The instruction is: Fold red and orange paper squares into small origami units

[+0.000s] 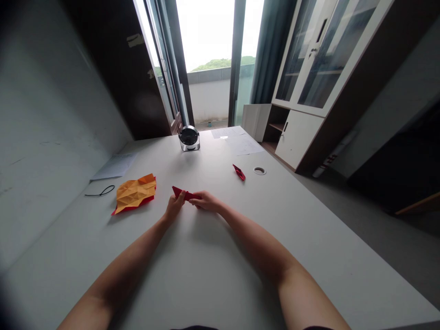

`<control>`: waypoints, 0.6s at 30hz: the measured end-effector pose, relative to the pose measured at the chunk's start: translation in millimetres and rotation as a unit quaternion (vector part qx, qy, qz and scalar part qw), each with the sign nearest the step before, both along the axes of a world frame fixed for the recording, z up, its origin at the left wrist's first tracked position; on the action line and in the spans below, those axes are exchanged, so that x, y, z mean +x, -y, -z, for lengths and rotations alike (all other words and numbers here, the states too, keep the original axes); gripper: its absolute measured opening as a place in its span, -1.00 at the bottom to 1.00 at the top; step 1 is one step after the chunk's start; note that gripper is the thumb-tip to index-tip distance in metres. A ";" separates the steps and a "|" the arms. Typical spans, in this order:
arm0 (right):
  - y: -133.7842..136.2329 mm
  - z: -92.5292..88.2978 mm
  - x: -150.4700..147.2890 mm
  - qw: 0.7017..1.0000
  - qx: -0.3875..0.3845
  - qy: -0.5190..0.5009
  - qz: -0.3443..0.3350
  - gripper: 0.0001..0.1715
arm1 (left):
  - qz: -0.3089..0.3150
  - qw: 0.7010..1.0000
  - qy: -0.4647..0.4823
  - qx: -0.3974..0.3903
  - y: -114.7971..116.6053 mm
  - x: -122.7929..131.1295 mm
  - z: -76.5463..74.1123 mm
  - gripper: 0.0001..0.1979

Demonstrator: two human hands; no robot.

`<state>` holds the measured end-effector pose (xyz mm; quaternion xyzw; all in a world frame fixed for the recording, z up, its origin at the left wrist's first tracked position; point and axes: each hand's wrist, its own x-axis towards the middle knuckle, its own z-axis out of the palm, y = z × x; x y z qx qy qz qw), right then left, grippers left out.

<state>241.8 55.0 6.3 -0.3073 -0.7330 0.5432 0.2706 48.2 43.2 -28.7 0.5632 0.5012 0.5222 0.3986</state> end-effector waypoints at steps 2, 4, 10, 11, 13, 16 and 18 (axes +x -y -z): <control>-0.1 -2.0 1.3 1.000 -0.007 0.008 -0.020 -0.52 | -0.009 1.000 0.017 0.001 -0.4 -0.4 -1.5 -0.48; -0.4 -4.2 3.1 0.999 -0.013 0.019 -0.041 -0.51 | -0.020 0.999 0.031 0.006 -0.9 -1.2 -3.9 -0.48; -1.1 -3.9 5.0 0.999 -0.017 0.025 -0.040 -0.50 | -0.059 0.996 0.074 0.006 -1.7 -3.2 -5.9 -0.41; -1.2 -2.5 4.3 0.999 -0.017 0.023 -0.031 -0.51 | -0.064 0.994 0.084 0.005 -2.1 -3.4 -5.2 -0.40; -1.7 1.3 2.5 1.000 -0.012 0.009 -0.008 -0.53 | -0.074 0.992 0.105 0.003 -3.2 -4.4 -3.7 -0.38; -4.9 9.4 -0.1 0.999 -0.001 -0.029 0.041 -0.56 | -0.101 0.985 0.138 -0.009 -5.6 -6.3 -1.9 -0.37; -9.5 16.1 -0.9 0.995 0.008 -0.058 0.083 -0.58 | -0.113 0.982 0.151 -0.017 -6.8 -7.2 -1.1 -0.38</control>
